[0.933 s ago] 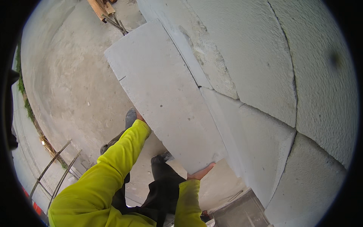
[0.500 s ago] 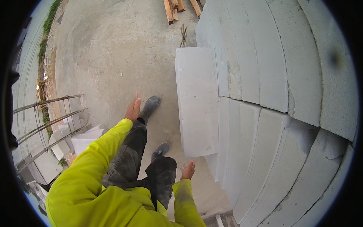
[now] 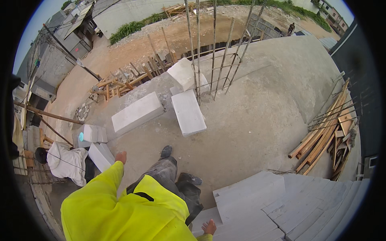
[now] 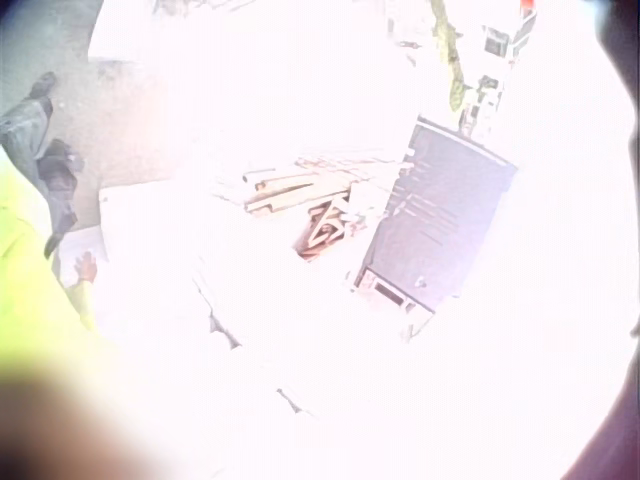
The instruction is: The person repeatedly picks up large white concrete blocks from a stack on a rooftop, carries them to the edge, and hands them down to another worker below. The cycle of retrieving, transporting, and passing blocks continues throughout the clip.
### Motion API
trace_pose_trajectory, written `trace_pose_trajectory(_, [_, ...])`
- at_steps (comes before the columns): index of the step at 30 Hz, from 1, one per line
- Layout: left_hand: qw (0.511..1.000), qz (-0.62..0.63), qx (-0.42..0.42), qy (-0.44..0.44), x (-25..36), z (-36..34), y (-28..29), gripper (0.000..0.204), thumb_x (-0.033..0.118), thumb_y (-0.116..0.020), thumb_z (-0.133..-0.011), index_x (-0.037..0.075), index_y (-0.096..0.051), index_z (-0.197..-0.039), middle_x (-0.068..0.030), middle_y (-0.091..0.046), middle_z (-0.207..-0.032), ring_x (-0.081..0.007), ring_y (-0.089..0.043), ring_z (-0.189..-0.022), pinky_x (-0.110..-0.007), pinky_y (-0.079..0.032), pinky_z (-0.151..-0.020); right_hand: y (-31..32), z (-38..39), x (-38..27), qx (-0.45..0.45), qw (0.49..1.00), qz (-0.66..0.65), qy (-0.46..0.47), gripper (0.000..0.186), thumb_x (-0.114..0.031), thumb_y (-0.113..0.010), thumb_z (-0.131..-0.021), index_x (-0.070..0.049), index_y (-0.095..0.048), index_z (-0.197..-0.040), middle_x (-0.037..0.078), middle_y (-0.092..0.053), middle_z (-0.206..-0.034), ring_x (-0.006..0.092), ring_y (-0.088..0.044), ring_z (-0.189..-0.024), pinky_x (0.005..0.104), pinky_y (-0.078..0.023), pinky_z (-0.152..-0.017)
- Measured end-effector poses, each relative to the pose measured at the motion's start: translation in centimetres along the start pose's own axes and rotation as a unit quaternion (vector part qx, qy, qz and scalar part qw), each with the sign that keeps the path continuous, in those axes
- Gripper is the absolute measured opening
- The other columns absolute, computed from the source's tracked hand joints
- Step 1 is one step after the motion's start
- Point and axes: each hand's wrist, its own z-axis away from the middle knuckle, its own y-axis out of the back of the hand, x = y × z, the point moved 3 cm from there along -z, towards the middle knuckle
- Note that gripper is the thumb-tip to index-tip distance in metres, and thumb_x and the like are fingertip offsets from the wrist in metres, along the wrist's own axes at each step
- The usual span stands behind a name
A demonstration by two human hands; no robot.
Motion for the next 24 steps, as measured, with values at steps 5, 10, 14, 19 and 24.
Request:
trace_pose_trajectory(5, [0.986, 0.013, -0.145, 0.078, -11.5, -1.2, 0.0, 0.079, 0.059, -0.047, -0.088, -0.009, -0.056, -0.127, -0.0334, -0.053, -0.132, -0.0435, -0.05, -0.127, -0.047, -0.038, -0.108, -7.0, -3.3, -2.9, -0.015, 0.999, 0.041, 0.019, 0.059, -0.041, -0.053, -0.094, -0.005, -0.045, -0.14, 0.022, -0.055, -0.128, 0.0351, -0.065, -0.093, 0.0412, -0.054, -0.065])
trace_pose_trajectory(10, [0.982, 0.028, -0.185, 0.02, -18.8, -11.9, 6.6, 0.083, 0.062, -0.042, -0.088, -0.009, -0.056, -0.129, -0.0343, -0.05, -0.135, -0.0448, -0.047, -0.131, -0.046, -0.033, -0.112, -24.7, 2.5, -7.6, -0.075, 0.98, 0.142, 0.121, 0.054, -0.04, -0.055, -0.094, -0.004, -0.051, -0.134, 0.019, -0.059, -0.12, 0.0325, -0.066, -0.085, 0.0395, -0.054, -0.061])
trace_pose_trajectory(14, [0.975, 0.216, -0.042, 0.044, -26.3, -22.7, 10.9, 0.059, 0.051, -0.046, -0.091, -0.001, -0.065, -0.114, -0.0285, -0.062, -0.118, -0.0421, -0.055, -0.118, -0.046, -0.043, -0.099, -38.6, 11.1, -10.3, -0.146, 0.91, 0.343, 0.184, 0.063, -0.046, -0.055, -0.094, -0.006, -0.049, -0.141, 0.015, -0.06, -0.126, 0.0285, -0.065, -0.098, 0.0381, -0.053, -0.071])
trace_pose_trajectory(19, [0.95, 0.295, -0.027, 0.097, -30.6, -30.0, 12.5, 0.058, 0.05, -0.053, -0.088, 0.01, -0.057, -0.13, -0.0046, -0.063, -0.109, -0.0252, -0.064, -0.095, -0.043, -0.051, -0.065, -47.3, 14.0, -15.9, -0.119, 0.869, 0.414, 0.244, 0.045, -0.041, -0.056, -0.095, -0.001, -0.065, -0.114, 0.005, -0.066, -0.087, 0.0158, -0.061, -0.074, 0.0288, -0.049, -0.063])
trace_pose_trajectory(24, [0.897, 0.374, -0.103, 0.21, -31.2, -27.4, 11.5, 0.057, 0.047, -0.051, -0.089, 0.01, -0.055, -0.132, -0.0052, -0.06, -0.111, -0.0232, -0.064, -0.095, -0.042, -0.05, -0.065, -55.4, 8.5, -24.5, -0.126, 0.78, 0.555, 0.26, 0.061, -0.046, -0.06, -0.091, -0.003, -0.057, -0.134, 0.009, -0.068, -0.105, 0.0201, -0.067, -0.09, 0.0324, -0.051, -0.065])
